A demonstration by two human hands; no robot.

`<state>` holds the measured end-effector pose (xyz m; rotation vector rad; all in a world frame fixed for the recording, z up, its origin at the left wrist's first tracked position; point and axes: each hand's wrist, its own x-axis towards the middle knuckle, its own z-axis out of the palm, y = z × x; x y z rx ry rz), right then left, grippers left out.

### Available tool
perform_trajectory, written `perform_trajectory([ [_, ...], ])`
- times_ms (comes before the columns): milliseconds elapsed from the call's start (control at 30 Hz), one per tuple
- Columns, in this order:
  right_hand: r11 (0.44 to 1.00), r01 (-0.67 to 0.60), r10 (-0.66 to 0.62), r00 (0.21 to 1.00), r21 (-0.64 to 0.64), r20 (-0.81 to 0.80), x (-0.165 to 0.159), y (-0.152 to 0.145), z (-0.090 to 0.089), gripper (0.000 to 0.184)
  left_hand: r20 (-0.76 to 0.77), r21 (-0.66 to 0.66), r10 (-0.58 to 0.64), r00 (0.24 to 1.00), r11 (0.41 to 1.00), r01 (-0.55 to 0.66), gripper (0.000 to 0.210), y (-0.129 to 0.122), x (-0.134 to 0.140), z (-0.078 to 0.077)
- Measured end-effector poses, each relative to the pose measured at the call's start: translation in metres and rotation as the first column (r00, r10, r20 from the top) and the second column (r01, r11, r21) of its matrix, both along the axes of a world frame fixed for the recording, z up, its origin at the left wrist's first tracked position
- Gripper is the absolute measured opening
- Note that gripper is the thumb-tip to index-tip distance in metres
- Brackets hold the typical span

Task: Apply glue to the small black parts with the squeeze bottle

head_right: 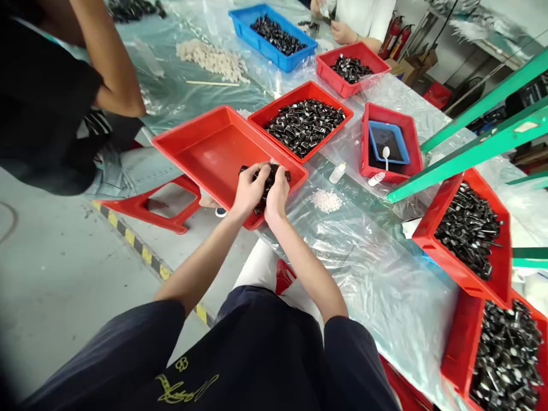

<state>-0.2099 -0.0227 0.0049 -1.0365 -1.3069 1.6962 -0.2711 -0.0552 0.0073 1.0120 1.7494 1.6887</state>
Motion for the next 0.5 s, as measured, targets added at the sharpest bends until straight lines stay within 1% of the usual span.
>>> perform_trajectory([
  [33, 0.998, -0.022, 0.023, 1.000, -0.053, 0.021, -0.006, 0.004, -0.001, 0.086, -0.025, -0.102, -0.059, 0.998, 0.993, 0.056, 0.030, -0.003, -0.020, -0.005],
  [67, 0.998, -0.022, 0.023, 1.000, -0.059, 0.021, -0.006, 0.009, 0.001, 0.087, -0.048, -0.168, -0.088, 0.995, 0.983, 0.079, 0.031, -0.008, -0.038, -0.009],
  [100, 0.999, -0.008, 0.009, 1.000, -0.034, 0.017, 0.000, 0.013, 0.004, 0.088, -0.080, -0.179, -0.079, 0.994, 0.982, 0.063, 0.031, -0.013, -0.051, -0.011],
  [167, 0.994, 0.026, -0.026, 1.000, 0.106, -0.003, 0.029, 0.020, 0.016, 0.083, -0.160, -0.114, -0.031, 0.987, 0.993, 0.013, 0.032, -0.025, -0.065, -0.010],
  [200, 0.986, 0.019, -0.014, 0.999, 0.164, -0.029, 0.050, 0.020, 0.024, 0.080, -0.196, -0.066, -0.002, 0.981, 0.998, -0.011, 0.032, -0.030, -0.065, -0.008],
  [233, 0.977, 0.023, -0.011, 0.998, 0.211, -0.057, 0.074, 0.018, 0.032, 0.077, -0.228, -0.014, 0.031, 0.973, 0.999, -0.035, 0.032, -0.036, -0.061, -0.005],
  [300, 0.965, 0.049, -0.032, 0.997, 0.257, -0.071, 0.129, 0.004, 0.045, 0.073, -0.264, 0.083, 0.113, 0.958, 0.992, -0.094, 0.031, -0.048, -0.041, -0.001],
  [333, 0.962, 0.063, -0.054, 0.998, 0.266, -0.043, 0.157, -0.006, 0.048, 0.073, -0.270, 0.130, 0.133, 0.954, 0.986, -0.100, 0.030, -0.054, -0.028, -0.003],
  [367, 0.955, 0.101, -0.109, 0.994, 0.280, 0.014, 0.186, -0.018, 0.049, 0.072, -0.259, 0.174, 0.140, 0.956, 0.980, -0.097, 0.029, -0.060, -0.014, -0.006],
  [400, 0.939, 0.148, -0.189, 0.976, 0.311, 0.107, 0.214, -0.031, 0.050, 0.070, -0.258, 0.196, 0.100, 0.961, 0.979, -0.049, 0.027, -0.065, 0.001, -0.011],
  [433, 0.902, 0.217, -0.306, 0.931, 0.373, 0.198, 0.242, -0.044, 0.050, 0.069, -0.276, 0.199, 0.000, 0.961, 0.978, 0.058, 0.025, -0.070, 0.017, -0.018],
  [467, 0.869, 0.287, -0.399, 0.888, 0.403, 0.229, 0.268, -0.057, 0.052, 0.066, -0.309, 0.186, -0.148, 0.939, 0.959, 0.212, 0.022, -0.074, 0.033, -0.025],
  [500, 0.831, 0.346, -0.483, 0.838, 0.436, 0.254, 0.294, -0.068, 0.055, 0.063, -0.353, 0.163, -0.298, 0.887, 0.914, 0.372, 0.019, -0.076, 0.049, -0.032],
])
